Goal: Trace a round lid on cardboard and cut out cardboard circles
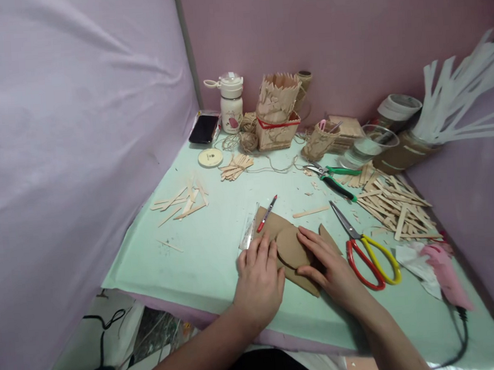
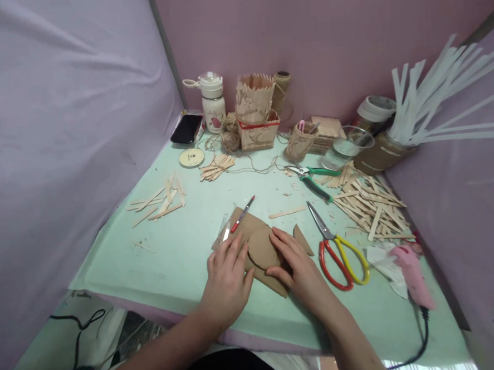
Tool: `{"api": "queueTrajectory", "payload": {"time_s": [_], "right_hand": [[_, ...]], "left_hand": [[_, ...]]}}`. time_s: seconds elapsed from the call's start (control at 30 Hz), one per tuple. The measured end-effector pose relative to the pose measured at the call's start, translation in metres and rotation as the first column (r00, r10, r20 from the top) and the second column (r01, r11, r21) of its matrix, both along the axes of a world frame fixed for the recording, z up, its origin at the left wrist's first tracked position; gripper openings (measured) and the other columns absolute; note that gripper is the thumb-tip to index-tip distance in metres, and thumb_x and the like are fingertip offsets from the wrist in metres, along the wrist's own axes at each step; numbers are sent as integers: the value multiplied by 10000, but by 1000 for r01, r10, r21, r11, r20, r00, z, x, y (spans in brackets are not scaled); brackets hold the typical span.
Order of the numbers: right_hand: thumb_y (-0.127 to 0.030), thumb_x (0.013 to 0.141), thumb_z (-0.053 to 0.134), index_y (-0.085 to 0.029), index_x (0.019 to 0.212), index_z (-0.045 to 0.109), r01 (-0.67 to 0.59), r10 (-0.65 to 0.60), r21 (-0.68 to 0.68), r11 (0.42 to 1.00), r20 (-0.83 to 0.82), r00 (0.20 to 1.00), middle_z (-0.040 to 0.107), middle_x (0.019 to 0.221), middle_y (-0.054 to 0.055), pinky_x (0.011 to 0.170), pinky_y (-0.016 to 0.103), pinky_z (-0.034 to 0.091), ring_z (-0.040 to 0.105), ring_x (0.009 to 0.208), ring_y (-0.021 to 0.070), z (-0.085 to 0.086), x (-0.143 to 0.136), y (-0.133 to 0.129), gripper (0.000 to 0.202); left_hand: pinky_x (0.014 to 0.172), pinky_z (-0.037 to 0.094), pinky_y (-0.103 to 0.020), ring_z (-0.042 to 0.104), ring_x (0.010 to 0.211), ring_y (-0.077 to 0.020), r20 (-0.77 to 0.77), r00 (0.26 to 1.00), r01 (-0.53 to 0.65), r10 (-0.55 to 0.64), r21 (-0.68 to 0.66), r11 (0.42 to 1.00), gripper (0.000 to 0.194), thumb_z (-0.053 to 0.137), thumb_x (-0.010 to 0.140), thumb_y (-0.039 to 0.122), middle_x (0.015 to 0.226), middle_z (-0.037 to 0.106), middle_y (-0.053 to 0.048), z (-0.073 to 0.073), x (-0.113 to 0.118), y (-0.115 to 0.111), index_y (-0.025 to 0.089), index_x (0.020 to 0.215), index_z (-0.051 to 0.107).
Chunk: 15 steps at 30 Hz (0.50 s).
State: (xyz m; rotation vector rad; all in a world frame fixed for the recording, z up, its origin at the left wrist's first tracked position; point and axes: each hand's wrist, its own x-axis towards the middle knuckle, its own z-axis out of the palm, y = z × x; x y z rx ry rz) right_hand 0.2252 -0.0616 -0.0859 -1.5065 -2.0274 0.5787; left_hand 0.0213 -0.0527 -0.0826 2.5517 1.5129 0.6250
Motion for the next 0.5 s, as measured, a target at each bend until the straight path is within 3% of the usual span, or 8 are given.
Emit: {"api": "queueTrajectory", "payload": {"time_s": [0.3, 0.5], "right_hand": [[-408, 881, 633, -287, 1463, 396, 20, -21, -20, 1000, -39, 999, 427, 1495, 128, 1096, 509, 394, 415, 1365, 296, 0, 0, 0, 640], [-372, 884, 639, -290, 1457, 399, 23, -24, -32, 999, -23, 999, 420, 1499, 113, 1102, 479, 393, 401, 1374, 275, 2, -1, -1, 627]], "left_hand": [[988, 378, -467, 389, 1311, -302, 77, 997, 1, 2, -32, 999, 433, 536, 872, 240, 1449, 484, -132, 7, -4, 1, 110, 1284, 551], [976, 366, -469, 386, 1316, -298, 51, 999, -12, 16, -77, 997, 434, 535, 882, 269, 1470, 465, -111, 9, -2, 1, 130, 1293, 544]]}}
